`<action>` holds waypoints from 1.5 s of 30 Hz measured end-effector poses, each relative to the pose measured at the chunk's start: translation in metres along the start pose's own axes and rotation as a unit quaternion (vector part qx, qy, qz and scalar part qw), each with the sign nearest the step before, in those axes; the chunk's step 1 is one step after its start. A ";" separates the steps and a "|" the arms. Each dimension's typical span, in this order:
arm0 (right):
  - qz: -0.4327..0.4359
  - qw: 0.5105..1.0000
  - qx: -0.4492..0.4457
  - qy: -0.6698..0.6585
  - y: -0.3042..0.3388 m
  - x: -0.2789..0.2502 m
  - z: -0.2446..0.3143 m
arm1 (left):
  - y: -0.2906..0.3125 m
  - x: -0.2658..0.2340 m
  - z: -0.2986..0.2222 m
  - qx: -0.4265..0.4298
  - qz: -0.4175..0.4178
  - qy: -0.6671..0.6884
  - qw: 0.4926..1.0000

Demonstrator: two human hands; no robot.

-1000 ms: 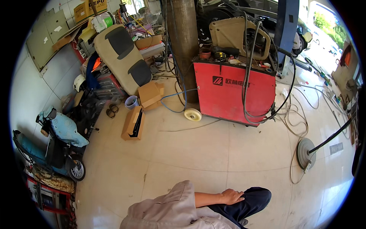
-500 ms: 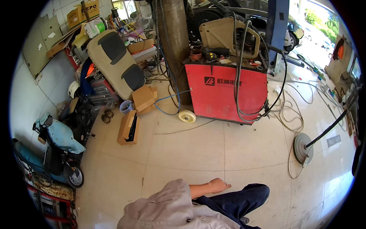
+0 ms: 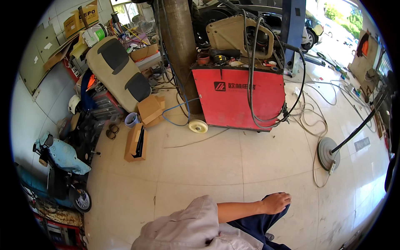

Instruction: The person picks up a metal tool from a bucket and inspects it. The person then walks to a cardboard box, opens it, removes a silver rectangular object, and places it back inside.

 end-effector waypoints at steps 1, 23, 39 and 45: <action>0.006 1.000 0.005 0.001 0.000 0.001 -0.003 | -0.003 0.014 -0.015 0.037 0.004 0.014 0.999; 0.034 0.996 0.057 -0.058 0.000 0.005 -0.005 | -0.017 0.077 0.038 -0.040 -0.030 0.004 0.999; 0.045 0.999 0.010 -0.019 -0.024 0.005 0.033 | -0.022 0.107 0.057 -0.046 0.063 -0.046 0.996; 0.051 0.998 0.040 -0.017 -0.019 0.003 0.024 | -0.026 0.111 0.060 -0.068 0.075 -0.060 0.993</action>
Point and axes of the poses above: each hand's wrist, its own y-axis away from the middle knuckle, its own x-axis out of the palm, z = x × y, the point moved 9 cm from there along -y, towards the middle knuckle, and after that the axes turned 5 degrees about -x, right-handed, at the moved point
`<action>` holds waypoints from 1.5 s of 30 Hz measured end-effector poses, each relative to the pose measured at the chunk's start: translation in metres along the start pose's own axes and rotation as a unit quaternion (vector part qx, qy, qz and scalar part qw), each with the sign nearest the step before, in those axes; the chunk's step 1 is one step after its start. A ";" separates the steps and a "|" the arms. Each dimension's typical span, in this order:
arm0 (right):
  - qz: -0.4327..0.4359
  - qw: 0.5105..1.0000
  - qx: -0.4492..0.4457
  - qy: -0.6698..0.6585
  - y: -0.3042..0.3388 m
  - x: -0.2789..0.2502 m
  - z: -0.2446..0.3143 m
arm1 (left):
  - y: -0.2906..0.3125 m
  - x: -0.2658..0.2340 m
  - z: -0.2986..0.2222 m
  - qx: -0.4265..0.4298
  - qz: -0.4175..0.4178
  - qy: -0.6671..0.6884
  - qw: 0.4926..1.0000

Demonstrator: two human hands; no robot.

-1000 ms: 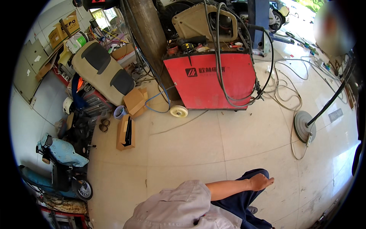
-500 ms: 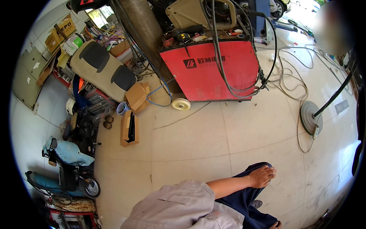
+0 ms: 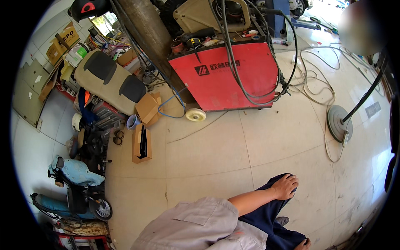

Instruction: The person picks up a metal tool from a bucket and inspects it. The person then walks to a cardboard box, opens it, removes a silver rectangular object, and places it back inside.

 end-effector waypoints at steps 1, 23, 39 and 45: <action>0.003 1.000 0.001 -0.008 0.001 -0.001 0.001 | 0.000 0.001 0.000 -0.003 0.001 -0.001 1.000; -0.011 0.999 0.022 -0.031 0.003 -0.002 -0.010 | -0.001 0.005 -0.001 -0.016 0.028 -0.009 0.999; -0.020 0.999 0.011 -0.033 0.004 -0.008 0.000 | -0.001 0.007 0.002 -0.021 0.027 0.000 0.999; -0.002 0.999 0.035 -0.034 0.003 -0.003 -0.007 | 0.000 0.007 0.002 -0.022 0.027 0.008 0.999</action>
Point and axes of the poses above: each hand's wrist, its own y-axis away from the middle knuckle, its own x-axis out of the palm, z = x × y, the point moved 9 cm from there along -y, towards the middle knuckle, and after that the axes turned 5 degrees about -x, right-handed, at the moved point
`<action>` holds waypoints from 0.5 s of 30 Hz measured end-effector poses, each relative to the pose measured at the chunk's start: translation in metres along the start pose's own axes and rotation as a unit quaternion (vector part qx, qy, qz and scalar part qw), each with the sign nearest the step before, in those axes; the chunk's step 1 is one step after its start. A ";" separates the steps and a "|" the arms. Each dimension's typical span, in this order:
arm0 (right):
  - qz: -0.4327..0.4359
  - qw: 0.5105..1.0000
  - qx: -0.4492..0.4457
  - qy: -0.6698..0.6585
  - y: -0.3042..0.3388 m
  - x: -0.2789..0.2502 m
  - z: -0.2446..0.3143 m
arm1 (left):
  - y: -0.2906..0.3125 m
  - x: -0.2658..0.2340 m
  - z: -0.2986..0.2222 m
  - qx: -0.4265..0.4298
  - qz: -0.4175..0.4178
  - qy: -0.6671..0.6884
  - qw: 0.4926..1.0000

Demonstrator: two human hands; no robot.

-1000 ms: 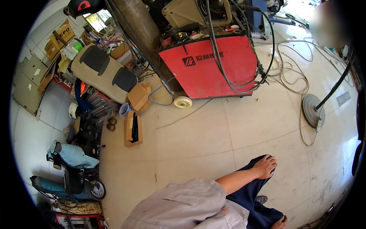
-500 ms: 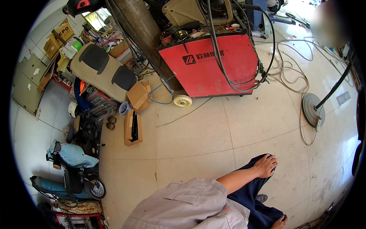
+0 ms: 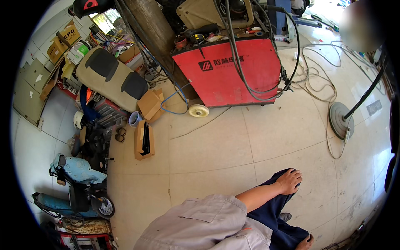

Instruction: The person picks up a metal tool from a bucket and inspects it. The person then walks to a cardboard box, opens it, removes a silver rectangular object, and places it back inside.

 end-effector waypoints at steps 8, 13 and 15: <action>-0.001 0.999 -0.037 -0.007 -0.009 0.005 0.001 | 0.006 -0.035 0.001 -0.014 -0.003 -0.007 1.000; 0.008 0.997 -0.075 0.027 -0.020 0.010 0.020 | 0.031 -0.105 -0.012 0.007 -0.058 -0.005 0.998; 0.005 0.990 -0.137 0.017 -0.019 0.009 0.032 | 0.041 -0.112 -0.008 0.001 -0.057 -0.006 0.998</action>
Point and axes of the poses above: each hand's wrist, its own y-axis away from the middle knuckle, its own x-axis out of the palm, z = x × y, the point moved 9 cm from there along -y, towards the middle knuckle, and after that the axes turned 5 degrees about -x, right-handed, at the moved point
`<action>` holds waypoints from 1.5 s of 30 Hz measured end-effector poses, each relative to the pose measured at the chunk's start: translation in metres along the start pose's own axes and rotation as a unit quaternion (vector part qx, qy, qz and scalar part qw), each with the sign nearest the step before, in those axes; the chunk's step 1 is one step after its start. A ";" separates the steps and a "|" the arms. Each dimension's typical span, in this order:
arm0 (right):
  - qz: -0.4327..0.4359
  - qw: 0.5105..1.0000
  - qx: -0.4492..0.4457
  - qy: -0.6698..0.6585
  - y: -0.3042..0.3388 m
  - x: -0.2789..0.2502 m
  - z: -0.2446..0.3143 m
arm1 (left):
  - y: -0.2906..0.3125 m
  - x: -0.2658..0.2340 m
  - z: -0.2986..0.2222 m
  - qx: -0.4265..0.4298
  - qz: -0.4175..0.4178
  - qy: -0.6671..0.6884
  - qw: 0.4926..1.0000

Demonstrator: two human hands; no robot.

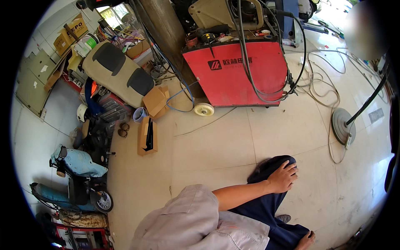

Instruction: The person picks up a metal tool from a bucket and inspects it. The person then walks to a cardboard box, opens it, removes a silver rectangular object, and places it back inside.

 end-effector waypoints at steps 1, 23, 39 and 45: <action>0.004 1.000 0.003 0.012 -0.002 -0.002 -0.002 | 0.005 0.006 0.007 -0.013 0.001 -0.005 1.000; -0.011 0.988 -0.065 0.137 0.107 -0.016 0.232 | 0.122 -0.131 0.194 -0.166 0.012 -0.104 0.981; 0.002 0.964 -0.216 -0.153 0.142 0.066 0.407 | 0.351 -0.265 0.290 -0.351 -0.122 -0.123 0.920; -0.023 0.957 -0.279 -0.079 0.153 0.076 0.481 | 0.427 -0.277 0.330 -0.411 -0.152 -0.211 0.874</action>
Point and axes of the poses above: each hand's wrist, its own y-axis away from the middle knuckle, its own x-axis out of the palm, z = x × y, the point moved 9 cm from there along -y, towards the middle knuckle, and after that the axes turned 5 degrees about -x, right-handed, at the moved point
